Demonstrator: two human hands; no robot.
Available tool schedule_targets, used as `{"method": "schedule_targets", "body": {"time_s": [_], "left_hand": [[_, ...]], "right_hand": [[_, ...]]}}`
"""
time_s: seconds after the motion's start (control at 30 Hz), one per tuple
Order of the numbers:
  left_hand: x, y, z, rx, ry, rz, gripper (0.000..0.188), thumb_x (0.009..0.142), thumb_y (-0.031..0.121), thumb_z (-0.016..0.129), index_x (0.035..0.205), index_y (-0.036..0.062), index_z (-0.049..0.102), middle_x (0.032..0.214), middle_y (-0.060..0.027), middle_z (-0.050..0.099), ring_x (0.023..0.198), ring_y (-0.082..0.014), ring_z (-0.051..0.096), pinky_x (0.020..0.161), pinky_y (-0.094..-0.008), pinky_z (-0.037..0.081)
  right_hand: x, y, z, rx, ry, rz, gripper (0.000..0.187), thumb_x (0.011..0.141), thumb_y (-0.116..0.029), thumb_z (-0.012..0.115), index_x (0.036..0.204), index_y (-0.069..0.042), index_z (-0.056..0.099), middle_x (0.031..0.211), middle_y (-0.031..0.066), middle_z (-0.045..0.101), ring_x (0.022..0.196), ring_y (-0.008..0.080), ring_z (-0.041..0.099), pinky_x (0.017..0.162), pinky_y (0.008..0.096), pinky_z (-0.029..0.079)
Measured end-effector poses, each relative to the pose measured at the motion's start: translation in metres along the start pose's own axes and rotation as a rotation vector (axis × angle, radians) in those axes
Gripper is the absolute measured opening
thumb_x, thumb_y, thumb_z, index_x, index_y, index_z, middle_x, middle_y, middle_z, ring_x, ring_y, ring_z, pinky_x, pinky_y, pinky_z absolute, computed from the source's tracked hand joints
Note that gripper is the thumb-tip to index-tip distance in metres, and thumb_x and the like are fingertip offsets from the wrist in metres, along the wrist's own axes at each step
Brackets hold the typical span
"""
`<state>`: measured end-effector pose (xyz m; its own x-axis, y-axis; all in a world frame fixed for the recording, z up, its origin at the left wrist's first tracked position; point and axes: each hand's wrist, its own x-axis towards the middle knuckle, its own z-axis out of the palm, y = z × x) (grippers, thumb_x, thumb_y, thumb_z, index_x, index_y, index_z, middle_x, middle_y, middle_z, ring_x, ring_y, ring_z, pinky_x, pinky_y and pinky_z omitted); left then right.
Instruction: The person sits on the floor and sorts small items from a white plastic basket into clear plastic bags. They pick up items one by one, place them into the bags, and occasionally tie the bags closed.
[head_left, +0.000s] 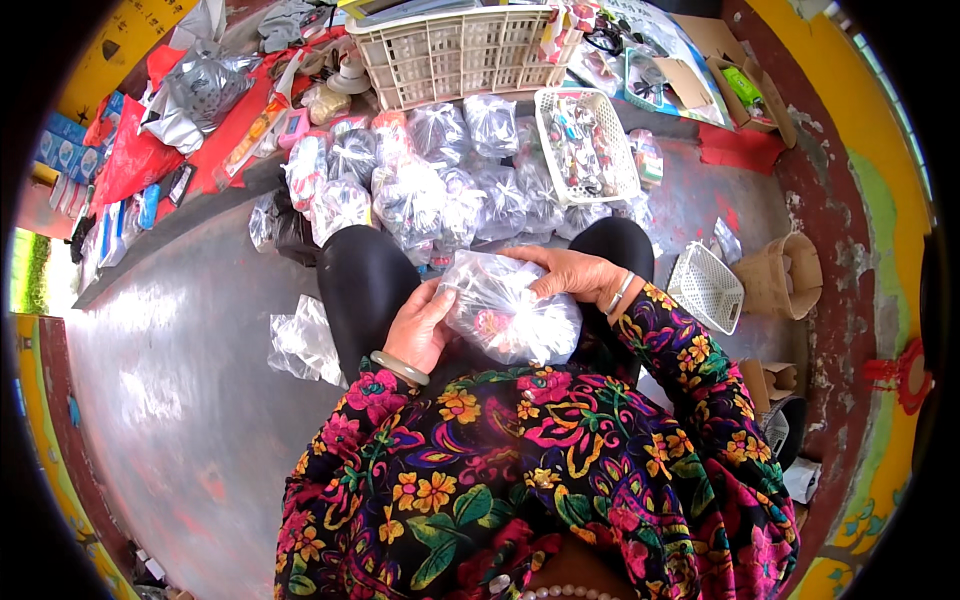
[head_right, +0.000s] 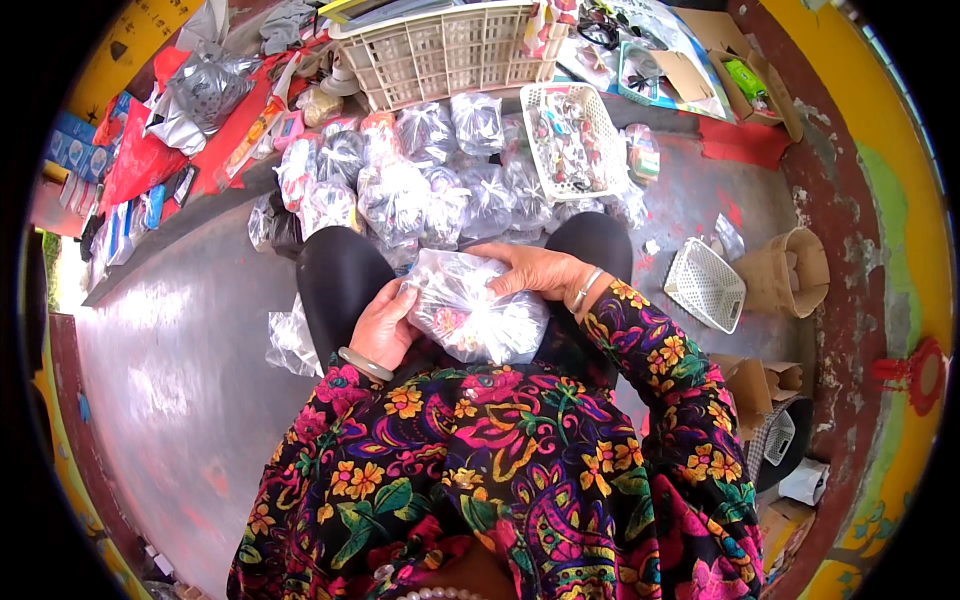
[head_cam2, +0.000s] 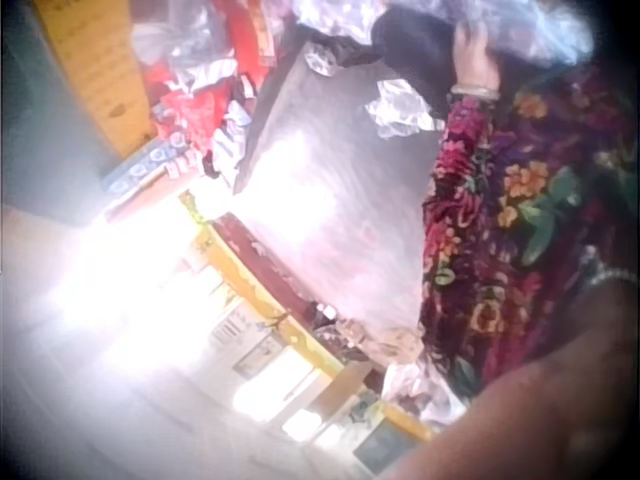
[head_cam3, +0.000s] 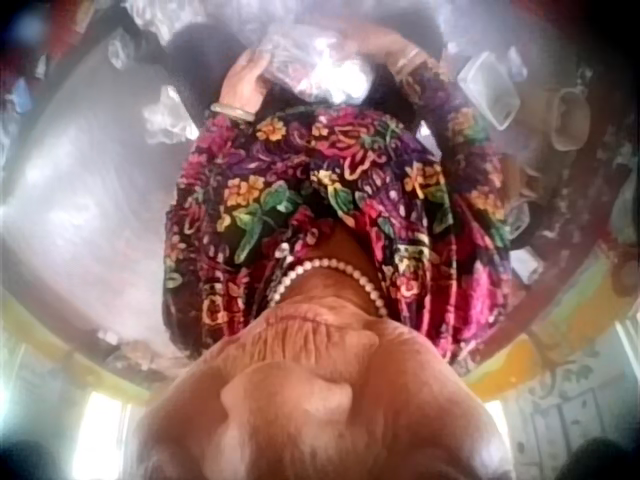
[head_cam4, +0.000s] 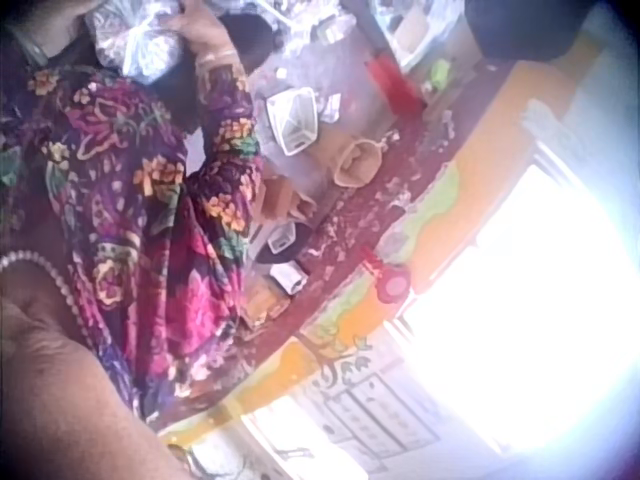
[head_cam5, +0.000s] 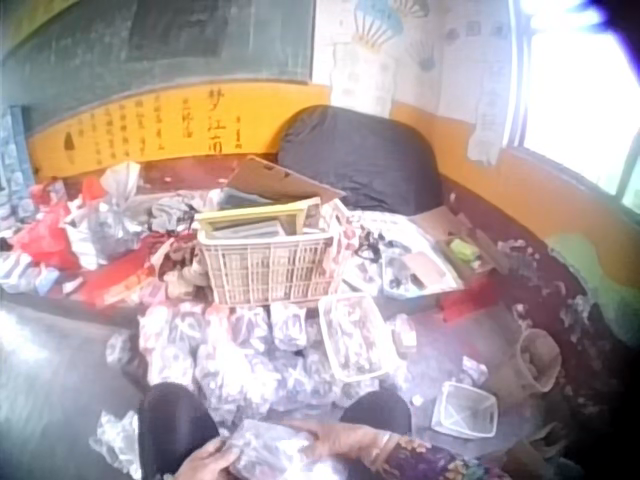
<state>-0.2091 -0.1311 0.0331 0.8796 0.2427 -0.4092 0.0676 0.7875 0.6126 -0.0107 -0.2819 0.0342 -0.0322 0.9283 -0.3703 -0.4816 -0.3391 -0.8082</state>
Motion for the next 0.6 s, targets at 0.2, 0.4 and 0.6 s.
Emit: {"method": "schedule_targets", "body": {"time_s": [0.2,0.4,0.6], "left_hand": [[0.028,0.032,-0.01,-0.01,0.177,0.146,0.036,0.086,0.027,0.049,0.115,0.0061,0.044,0.104,-0.0064,0.052,0.093,-0.0166,0.051,0.077,-0.0303,0.04],[0.05,0.059,-0.021,0.12,0.258,0.364,0.031,0.087,0.024,0.046,0.108,0.0018,0.048,0.099,-0.0097,0.055,0.09,-0.0183,0.053,0.076,-0.0299,0.04],[0.059,0.05,-0.018,0.234,0.194,0.277,0.022,0.087,0.019,0.046,0.101,0.0032,0.054,0.097,-0.0063,0.058,0.086,-0.0144,0.055,0.072,-0.0261,0.04]], "right_hand": [[0.019,-0.021,-0.014,0.24,0.443,-0.017,0.064,0.068,-0.004,0.067,0.123,0.003,0.035,0.103,0.0114,0.055,0.093,0.0201,0.056,0.081,0.0309,0.046],[0.098,-0.015,-0.061,0.356,0.753,-0.276,0.063,0.069,-0.005,0.068,0.122,0.002,0.034,0.101,0.0109,0.055,0.09,0.0195,0.055,0.078,0.0316,0.045],[0.164,0.018,-0.12,0.146,0.853,-0.331,0.071,0.067,-0.017,0.071,0.125,-0.001,0.034,0.111,0.0125,0.05,0.102,0.0217,0.048,0.086,0.0315,0.039]]}}
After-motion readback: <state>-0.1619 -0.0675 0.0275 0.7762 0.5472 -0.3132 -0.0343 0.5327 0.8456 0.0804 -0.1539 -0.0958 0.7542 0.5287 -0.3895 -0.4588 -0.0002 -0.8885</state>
